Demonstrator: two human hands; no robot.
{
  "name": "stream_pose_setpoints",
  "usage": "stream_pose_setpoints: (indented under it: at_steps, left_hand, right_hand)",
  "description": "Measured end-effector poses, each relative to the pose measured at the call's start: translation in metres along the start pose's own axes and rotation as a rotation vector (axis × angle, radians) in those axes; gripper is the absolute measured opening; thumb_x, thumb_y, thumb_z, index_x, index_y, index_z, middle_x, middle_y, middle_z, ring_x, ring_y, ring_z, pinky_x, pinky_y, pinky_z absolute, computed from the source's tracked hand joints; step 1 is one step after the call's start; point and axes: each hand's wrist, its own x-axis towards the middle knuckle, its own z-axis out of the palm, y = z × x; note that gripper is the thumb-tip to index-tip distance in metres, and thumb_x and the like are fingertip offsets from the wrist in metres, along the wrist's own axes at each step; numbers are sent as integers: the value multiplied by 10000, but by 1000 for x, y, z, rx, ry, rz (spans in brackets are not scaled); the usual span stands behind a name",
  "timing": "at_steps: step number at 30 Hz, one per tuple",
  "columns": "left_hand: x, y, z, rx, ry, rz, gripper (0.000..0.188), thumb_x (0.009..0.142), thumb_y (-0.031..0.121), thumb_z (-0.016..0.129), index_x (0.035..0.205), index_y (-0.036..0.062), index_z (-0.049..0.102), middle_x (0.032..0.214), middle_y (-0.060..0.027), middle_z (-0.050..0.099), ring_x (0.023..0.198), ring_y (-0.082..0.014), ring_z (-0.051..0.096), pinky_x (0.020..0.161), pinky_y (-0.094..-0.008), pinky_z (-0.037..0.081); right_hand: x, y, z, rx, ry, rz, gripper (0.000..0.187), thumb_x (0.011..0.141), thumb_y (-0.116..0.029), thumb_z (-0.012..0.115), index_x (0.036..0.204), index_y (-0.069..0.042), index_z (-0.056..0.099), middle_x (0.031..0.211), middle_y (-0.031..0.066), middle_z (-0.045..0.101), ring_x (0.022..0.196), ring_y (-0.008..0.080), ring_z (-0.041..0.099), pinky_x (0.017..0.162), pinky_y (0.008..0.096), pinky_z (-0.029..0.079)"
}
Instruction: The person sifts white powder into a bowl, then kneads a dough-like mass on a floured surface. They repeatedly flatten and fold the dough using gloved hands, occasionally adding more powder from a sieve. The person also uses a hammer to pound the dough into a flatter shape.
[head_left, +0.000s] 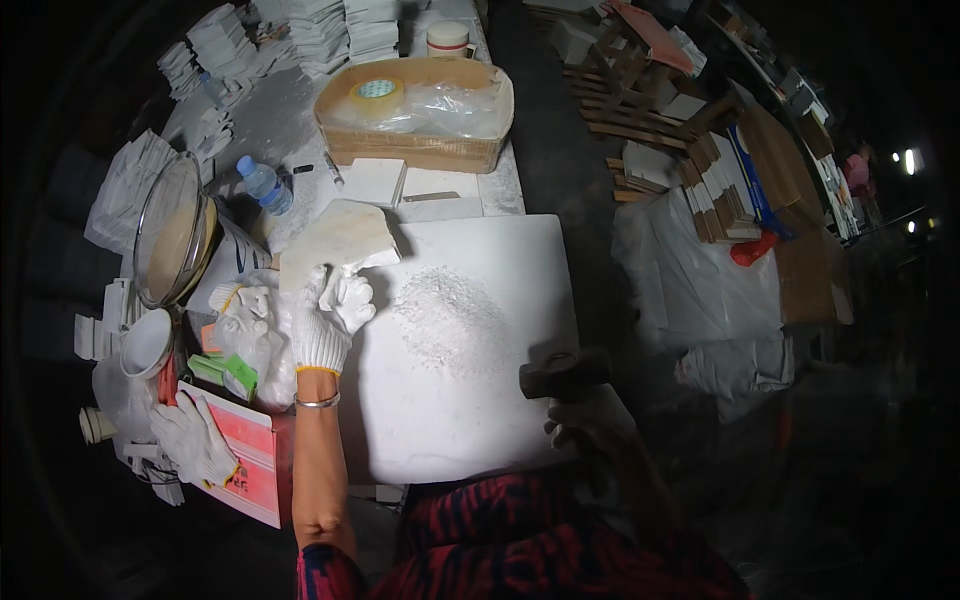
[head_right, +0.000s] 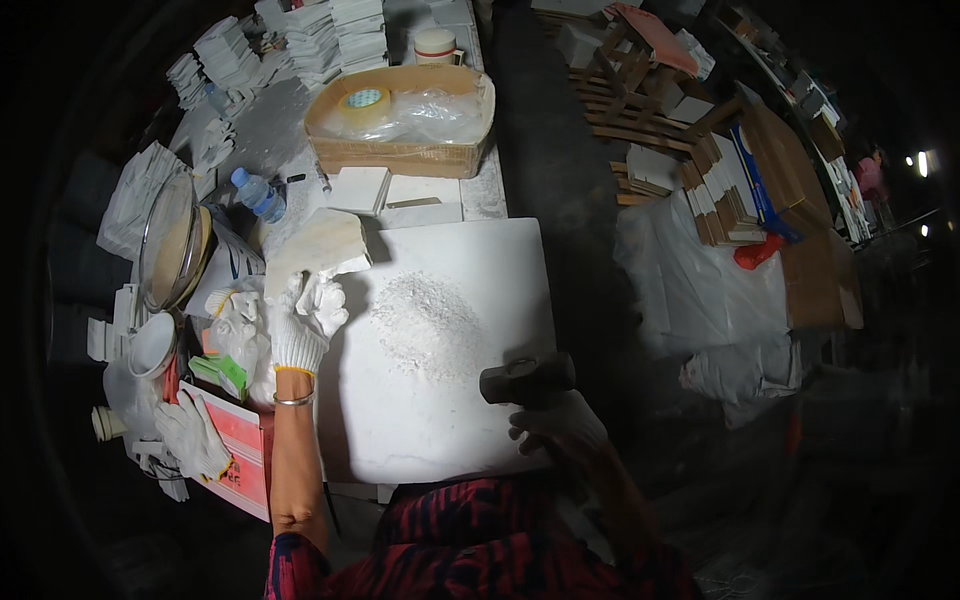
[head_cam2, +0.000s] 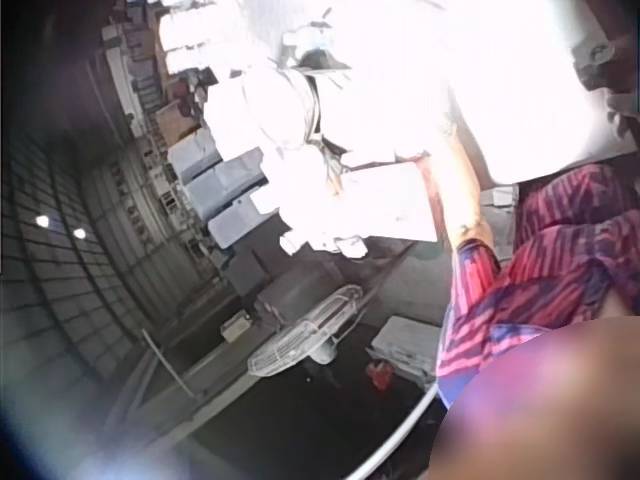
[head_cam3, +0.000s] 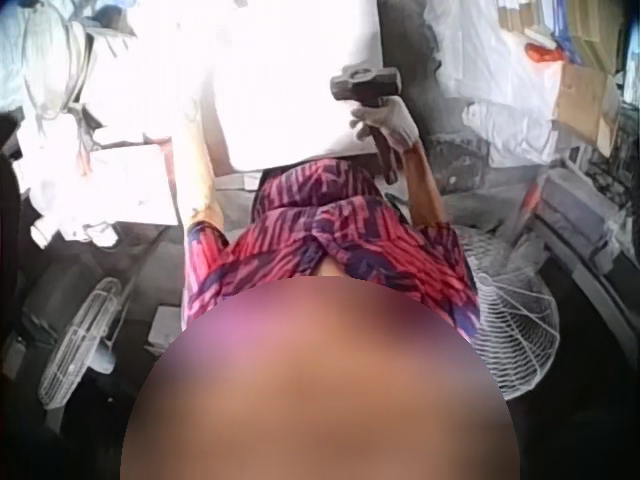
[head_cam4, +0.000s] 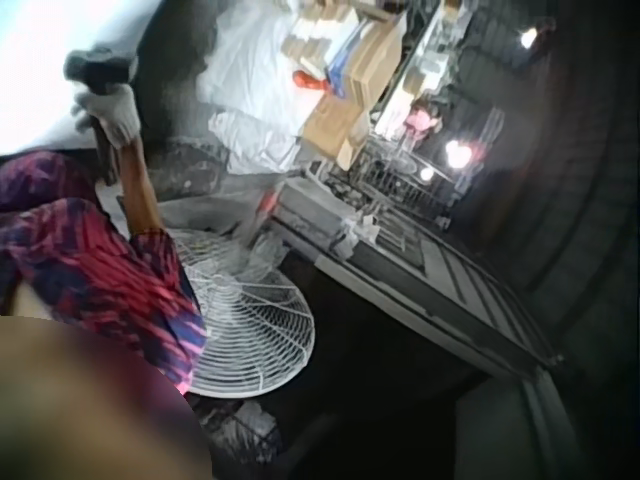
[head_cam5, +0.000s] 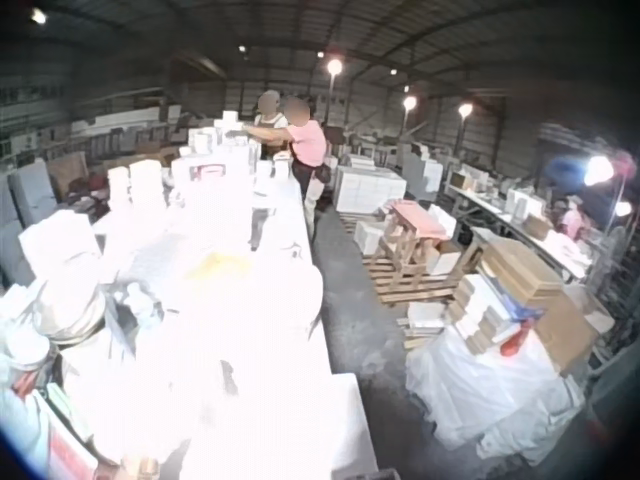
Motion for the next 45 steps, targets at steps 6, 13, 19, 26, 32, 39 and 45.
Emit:
stream_pose_setpoints:
  at_steps: [6, 13, 19, 26, 32, 39, 45]
  left_hand:
    - [-101, -33, -24, 137, 190, 92, 539, 970, 471, 644, 1271, 28, 587, 1075, -165, 688, 859, -307, 674, 659, -465, 583]
    - [-190, -49, -40, 253, 252, 85, 315, 979, 263, 662, 1131, -6, 601, 1084, -232, 677, 916, -396, 706, 639, -544, 633]
    - [-208, -70, -52, 91, 249, 19, 304, 993, 189, 618, 1200, -34, 610, 1134, -271, 675, 923, -406, 722, 712, -547, 650]
    - [-208, -83, -51, 98, 273, -46, 239, 986, 162, 684, 1055, -68, 685, 922, -190, 720, 744, -275, 713, 642, -386, 611]
    - [-206, -87, -28, 145, 417, -183, 260, 973, 177, 726, 976, -77, 672, 823, -156, 672, 637, -217, 639, 560, -345, 546]
    - [-212, -70, -10, 851, 515, -503, 758, 884, 675, 695, 840, -82, 704, 735, -182, 727, 553, -210, 691, 506, -317, 571]
    - [-222, -54, -26, 957, 285, -524, 790, 932, 685, 619, 868, -92, 746, 726, -170, 739, 660, -212, 726, 654, -301, 590]
  right_hand:
    - [-3, 16, 0, -46, 78, -18, 300, 875, -76, 757, 1116, 68, 654, 853, 116, 706, 691, 192, 703, 608, 305, 592]
    - [0, 20, 25, -149, 56, 23, 201, 872, -94, 769, 992, 46, 689, 847, 94, 707, 694, 159, 678, 628, 289, 565]
    - [16, 10, 61, -386, 64, 90, 171, 886, -126, 762, 950, 14, 688, 808, 63, 692, 680, 117, 647, 592, 267, 509]
    - [22, -5, 100, -697, -57, -130, 258, 909, -193, 750, 1051, -1, 652, 839, 43, 659, 709, 116, 622, 672, 292, 516]
    - [53, 18, 134, -738, -71, -624, 284, 893, -204, 713, 1135, -73, 641, 1013, 124, 701, 942, 329, 696, 822, 415, 557]
    - [92, 24, 173, -1341, -124, -541, 230, 939, -271, 633, 1067, -80, 626, 1012, 164, 698, 972, 391, 683, 845, 467, 551]
    - [81, 12, 177, -1235, -168, -421, 261, 925, -297, 639, 1065, -76, 629, 1041, 157, 711, 991, 385, 684, 859, 455, 545]
